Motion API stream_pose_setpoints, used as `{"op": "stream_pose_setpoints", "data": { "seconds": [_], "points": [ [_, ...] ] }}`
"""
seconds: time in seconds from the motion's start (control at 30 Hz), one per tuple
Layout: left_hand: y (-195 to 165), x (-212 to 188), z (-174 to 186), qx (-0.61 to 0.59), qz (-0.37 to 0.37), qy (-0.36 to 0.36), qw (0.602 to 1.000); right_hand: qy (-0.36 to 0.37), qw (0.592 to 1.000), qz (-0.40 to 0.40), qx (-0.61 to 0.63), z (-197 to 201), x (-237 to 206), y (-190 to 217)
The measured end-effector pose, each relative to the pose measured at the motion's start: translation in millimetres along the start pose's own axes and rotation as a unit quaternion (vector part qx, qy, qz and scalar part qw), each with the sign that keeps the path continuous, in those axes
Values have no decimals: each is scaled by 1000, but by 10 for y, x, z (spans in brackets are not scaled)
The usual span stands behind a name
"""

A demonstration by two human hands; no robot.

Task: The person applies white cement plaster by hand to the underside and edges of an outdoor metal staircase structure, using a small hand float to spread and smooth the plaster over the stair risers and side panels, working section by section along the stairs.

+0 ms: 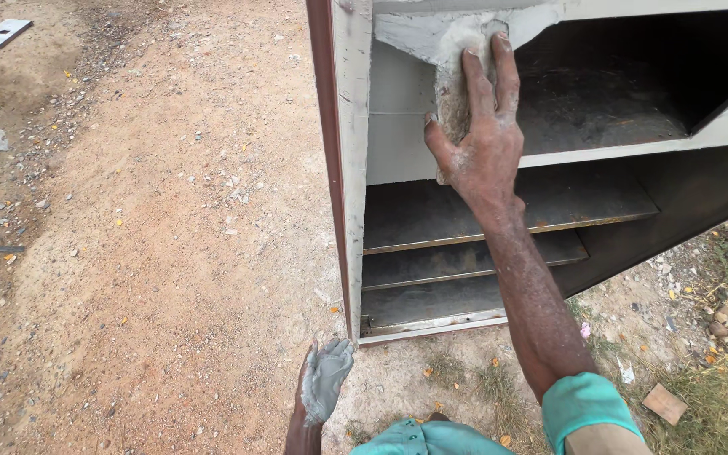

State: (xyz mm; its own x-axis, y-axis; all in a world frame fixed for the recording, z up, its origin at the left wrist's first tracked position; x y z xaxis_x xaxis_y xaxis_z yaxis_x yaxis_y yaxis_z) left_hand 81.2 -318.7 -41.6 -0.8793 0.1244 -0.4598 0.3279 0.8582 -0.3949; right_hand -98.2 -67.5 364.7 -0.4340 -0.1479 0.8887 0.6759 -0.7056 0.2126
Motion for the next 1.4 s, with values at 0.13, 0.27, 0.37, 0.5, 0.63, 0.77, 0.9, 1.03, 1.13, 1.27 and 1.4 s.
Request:
{"op": "stream_pose_setpoints", "data": {
  "seconds": [0.13,0.27,0.37,0.5,0.63,0.77,0.9,1.03,1.13,1.27,1.4],
  "points": [
    [4,-81,46,-2,-10,6,1000,5,1000,16,4,-209,187,60],
    [52,-222,198,-2,-13,-33,999,-11,999,45,-11,-418,203,42],
    [72,-281,301,-15,-5,-61,998,-12,999,51,-2,-563,210,-35],
    [67,-327,355,-12,19,-113,993,10,1000,6,11,-718,-11,-31],
    [-39,-198,4,-19,-59,-2,998,44,999,-24,-12,-634,-372,96],
    [-293,-186,-716,42,-227,114,966,33,999,-10,0,21,-822,154],
    [-401,-146,-1521,-125,-160,317,926,74,300,-336,890,439,-1499,83],
    [-108,-186,-2031,-319,39,521,791,90,314,-405,854,489,-2230,113],
    [164,21,-2215,-375,30,412,830,155,551,-439,693,465,-2550,143],
    [361,208,-2371,-272,-93,268,919,362,897,-116,224,512,-2657,342],
    [331,88,-2501,-291,-166,330,883,417,852,-217,229,638,-2739,48]
  ]
}}
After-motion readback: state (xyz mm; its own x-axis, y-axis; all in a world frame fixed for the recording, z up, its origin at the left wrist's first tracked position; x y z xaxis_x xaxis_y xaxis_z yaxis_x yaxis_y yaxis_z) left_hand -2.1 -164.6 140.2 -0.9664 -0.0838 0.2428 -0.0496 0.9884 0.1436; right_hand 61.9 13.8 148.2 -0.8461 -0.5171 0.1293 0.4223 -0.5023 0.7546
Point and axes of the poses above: each hand's wrist, its own x-axis towards the middle knuckle, its own z-axis out of the back of the hand, y = z × x, the point moved 3 cm from there along x, towards the middle knuckle, and after that the axes turned 6 degrees about x, right-handed, at the moved point
